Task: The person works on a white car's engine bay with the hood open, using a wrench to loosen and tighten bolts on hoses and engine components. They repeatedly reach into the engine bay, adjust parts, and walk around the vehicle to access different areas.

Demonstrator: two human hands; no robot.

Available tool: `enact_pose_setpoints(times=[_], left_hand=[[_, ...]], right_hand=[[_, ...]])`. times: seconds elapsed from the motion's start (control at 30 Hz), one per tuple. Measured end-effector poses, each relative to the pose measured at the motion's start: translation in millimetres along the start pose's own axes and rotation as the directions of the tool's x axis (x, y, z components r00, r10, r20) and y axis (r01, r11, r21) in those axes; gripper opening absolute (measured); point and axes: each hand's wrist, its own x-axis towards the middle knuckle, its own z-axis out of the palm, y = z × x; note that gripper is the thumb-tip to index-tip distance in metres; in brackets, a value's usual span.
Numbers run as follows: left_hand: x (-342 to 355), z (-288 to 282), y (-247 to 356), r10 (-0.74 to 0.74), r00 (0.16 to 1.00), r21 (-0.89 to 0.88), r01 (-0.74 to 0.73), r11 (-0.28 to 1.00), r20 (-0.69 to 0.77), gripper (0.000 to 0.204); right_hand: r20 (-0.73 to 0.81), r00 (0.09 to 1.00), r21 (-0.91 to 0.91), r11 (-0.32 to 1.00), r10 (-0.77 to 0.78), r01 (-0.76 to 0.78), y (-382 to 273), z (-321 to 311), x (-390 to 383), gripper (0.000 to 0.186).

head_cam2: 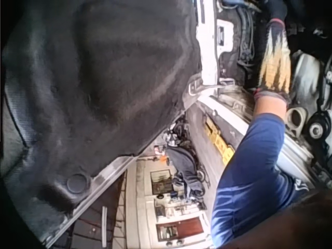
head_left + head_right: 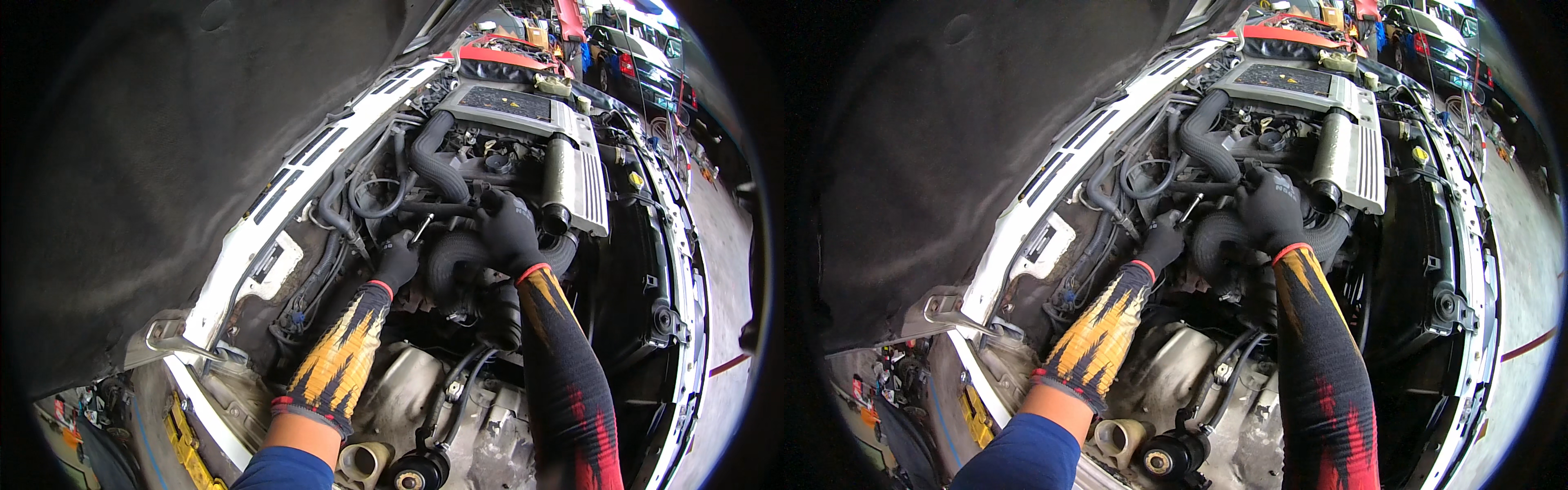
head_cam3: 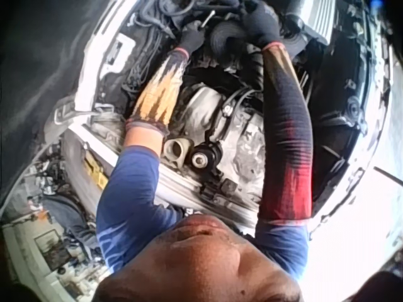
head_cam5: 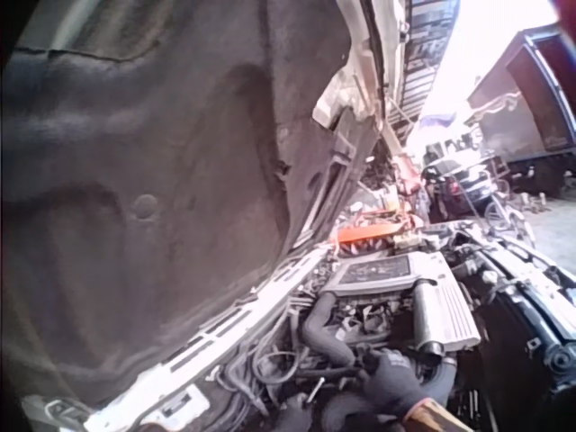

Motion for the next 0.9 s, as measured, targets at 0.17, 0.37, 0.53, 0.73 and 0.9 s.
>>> enact_pose_setpoints(times=[0.17, 0.37, 0.53, 0.73, 0.9], left_hand=[[-4, -4, 6, 0.048, 0.995, 0.199, -0.031, 0.980, -0.084, 0.020], [2, -18, 22, -0.044, 0.996, 0.268, 0.062, 0.961, -0.073, 0.028], [11, -35, 27, -0.074, 0.997, 0.282, 0.074, 0.956, -0.008, 0.037], [10, -42, 27, -0.094, 0.995, 0.305, 0.099, 0.947, -0.031, 0.043], [4, -45, 28, -0.014, 1.000, 0.290, 0.011, 0.957, 0.006, 0.041]], right_hand=[[0.006, 0.999, -0.017, 0.999, -0.031, 0.031, 0, 0, 1, 0.042], [0.015, 0.999, -0.041, 0.999, -0.030, 0.030, 0, 1, 5, 0.037], [0.079, 0.980, -0.237, 0.952, -0.181, 0.195, -3, 3, 3, 0.043], [0.224, 0.955, -0.198, 0.950, -0.195, 0.241, -5, 24, 36, 0.043], [0.434, 0.883, 0.034, 0.983, -0.175, 0.178, 6, 42, 65, 0.043]])
